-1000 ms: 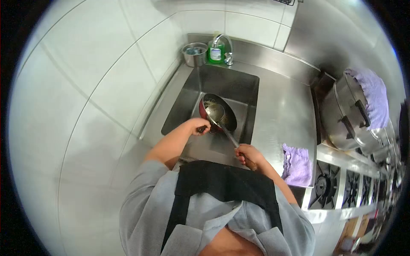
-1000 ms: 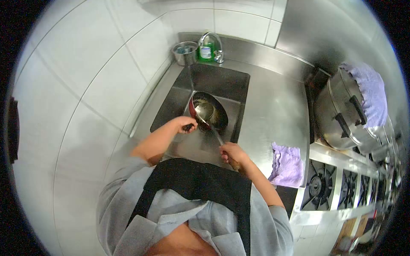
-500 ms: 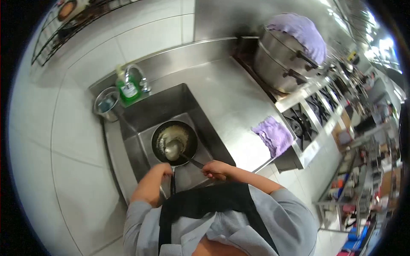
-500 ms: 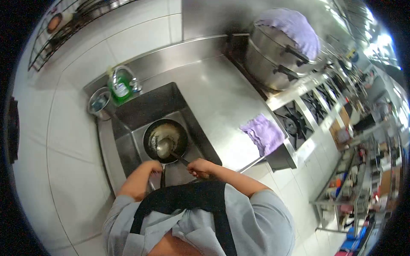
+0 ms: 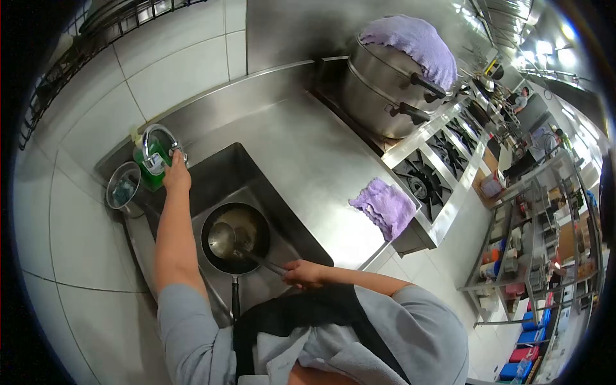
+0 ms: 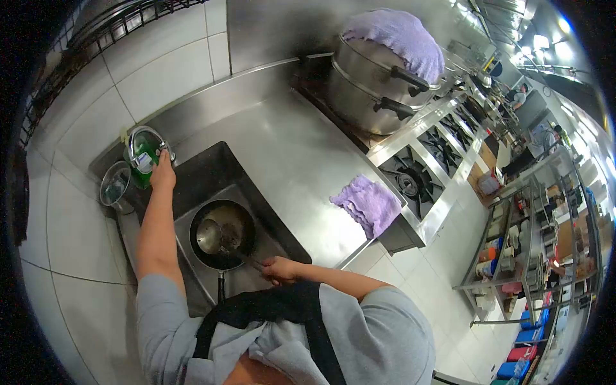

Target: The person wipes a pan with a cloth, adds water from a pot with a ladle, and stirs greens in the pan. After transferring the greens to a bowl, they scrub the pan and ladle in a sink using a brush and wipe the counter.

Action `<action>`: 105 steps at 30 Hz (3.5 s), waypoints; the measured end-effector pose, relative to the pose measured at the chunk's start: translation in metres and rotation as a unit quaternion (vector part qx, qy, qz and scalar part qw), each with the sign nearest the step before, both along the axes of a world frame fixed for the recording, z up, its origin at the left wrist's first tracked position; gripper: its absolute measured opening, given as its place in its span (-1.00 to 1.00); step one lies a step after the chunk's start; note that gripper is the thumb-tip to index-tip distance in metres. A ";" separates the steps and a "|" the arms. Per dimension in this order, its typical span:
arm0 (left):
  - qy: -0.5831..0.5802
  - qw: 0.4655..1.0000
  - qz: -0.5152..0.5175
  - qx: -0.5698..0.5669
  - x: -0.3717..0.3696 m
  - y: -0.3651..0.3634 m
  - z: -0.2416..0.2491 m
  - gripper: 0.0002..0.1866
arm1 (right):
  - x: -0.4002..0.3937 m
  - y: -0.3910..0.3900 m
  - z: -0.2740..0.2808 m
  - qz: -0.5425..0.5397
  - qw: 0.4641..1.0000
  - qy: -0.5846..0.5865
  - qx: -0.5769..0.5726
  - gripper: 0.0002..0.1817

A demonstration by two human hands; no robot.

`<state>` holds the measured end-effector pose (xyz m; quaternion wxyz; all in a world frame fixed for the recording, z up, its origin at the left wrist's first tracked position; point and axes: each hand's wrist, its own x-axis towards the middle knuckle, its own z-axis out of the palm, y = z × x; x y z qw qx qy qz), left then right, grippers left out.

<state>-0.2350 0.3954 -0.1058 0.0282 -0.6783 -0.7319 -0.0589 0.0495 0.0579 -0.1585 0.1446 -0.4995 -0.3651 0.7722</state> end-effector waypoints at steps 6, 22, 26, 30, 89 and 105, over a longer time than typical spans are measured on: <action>-0.211 0.973 -0.030 0.090 -0.065 0.043 -0.085 -0.25 | 0.006 -0.001 -0.008 -0.044 0.997 0.053 -0.037 -0.85; -0.578 0.793 0.089 -0.170 -0.088 -0.100 -0.127 -0.85 | -0.030 0.028 0.018 -0.032 0.994 0.088 -0.059 -0.84; -0.671 0.717 0.141 -0.124 -0.080 -0.117 -0.125 -0.81 | -0.022 0.033 0.028 -0.041 0.981 0.154 -0.112 -0.82; -0.574 0.781 0.132 -0.205 -0.074 -0.136 -0.121 -0.62 | -0.013 0.033 0.047 -0.042 0.968 0.176 -0.176 -0.77; -0.788 0.520 0.122 -0.305 -0.049 -0.120 -0.182 -0.80 | 0.057 0.009 0.079 0.187 0.787 -0.324 0.490 -0.32; -0.779 0.583 0.189 -0.135 -0.071 -0.116 -0.147 -0.80 | 0.070 0.112 0.033 0.120 0.525 -0.527 0.658 -0.21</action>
